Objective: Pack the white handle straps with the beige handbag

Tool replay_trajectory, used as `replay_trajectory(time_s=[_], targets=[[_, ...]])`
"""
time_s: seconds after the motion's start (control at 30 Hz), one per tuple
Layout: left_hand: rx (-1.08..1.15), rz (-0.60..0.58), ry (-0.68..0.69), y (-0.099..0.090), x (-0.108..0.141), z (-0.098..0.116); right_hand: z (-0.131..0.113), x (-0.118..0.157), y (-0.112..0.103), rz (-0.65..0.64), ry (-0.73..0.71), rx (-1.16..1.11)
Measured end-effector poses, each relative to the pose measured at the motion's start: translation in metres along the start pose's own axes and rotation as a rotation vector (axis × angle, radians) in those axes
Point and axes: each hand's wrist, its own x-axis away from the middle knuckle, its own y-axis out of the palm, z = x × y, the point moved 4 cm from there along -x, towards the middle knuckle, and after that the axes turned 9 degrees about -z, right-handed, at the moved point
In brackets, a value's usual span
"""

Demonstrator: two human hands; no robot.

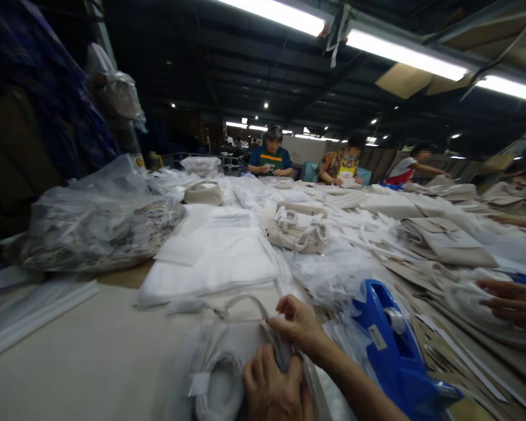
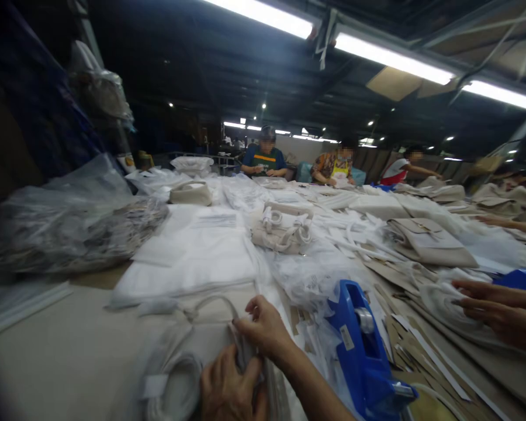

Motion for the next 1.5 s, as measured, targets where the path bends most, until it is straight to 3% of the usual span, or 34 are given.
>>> replay_trajectory(time_s=[0.17, 0.3, 0.4, 0.5, 0.6, 0.7, 0.8, 0.97, 1.13, 1.3, 1.5], targets=[[0.250, -0.013, -0.131, -0.015, -0.005, 0.002, -0.006, 0.057, 0.007, 0.318, -0.165, -0.013], [0.345, 0.191, -0.089, -0.039, -0.016, -0.013, 0.003, 0.095, 0.039, 0.367, -0.414, 0.041], [0.094, 0.310, 0.017, -0.062, -0.023, -0.027, 0.010, 0.098, 0.062, 0.298, -0.630, 0.380], [-0.253, 0.150, -0.025, -0.066, -0.023, -0.050, 0.018, 0.093, 0.075, 0.290, -0.716, 0.647], [-0.367, -0.043, -0.077, -0.058, -0.015, -0.075, 0.019, 0.089, 0.078, 0.406, -0.710, 0.757], [-0.321, -0.108, -0.084, -0.051, -0.009, -0.088, 0.015, 0.088, 0.082, 0.471, -0.686, 0.809], [-0.174, -0.125, -0.164, -0.055, -0.012, -0.093, 0.009, 0.088, 0.085, 0.419, -0.683, 0.825], [0.108, -0.176, -0.480, -0.077, -0.013, -0.109, 0.009, 0.088, 0.083, 0.207, -0.545, 0.777], [-0.037, -0.254, -0.578, -0.094, -0.004, -0.112, 0.006, 0.089, 0.081, 0.123, -0.510, 0.795], [-0.152, -0.343, -0.608, -0.090, -0.001, -0.101, 0.004, 0.089, 0.081, 0.108, -0.490, 0.841], [-0.233, -0.354, -0.623, -0.086, 0.006, -0.104, 0.004, 0.088, 0.083, 0.117, -0.493, 0.854]])
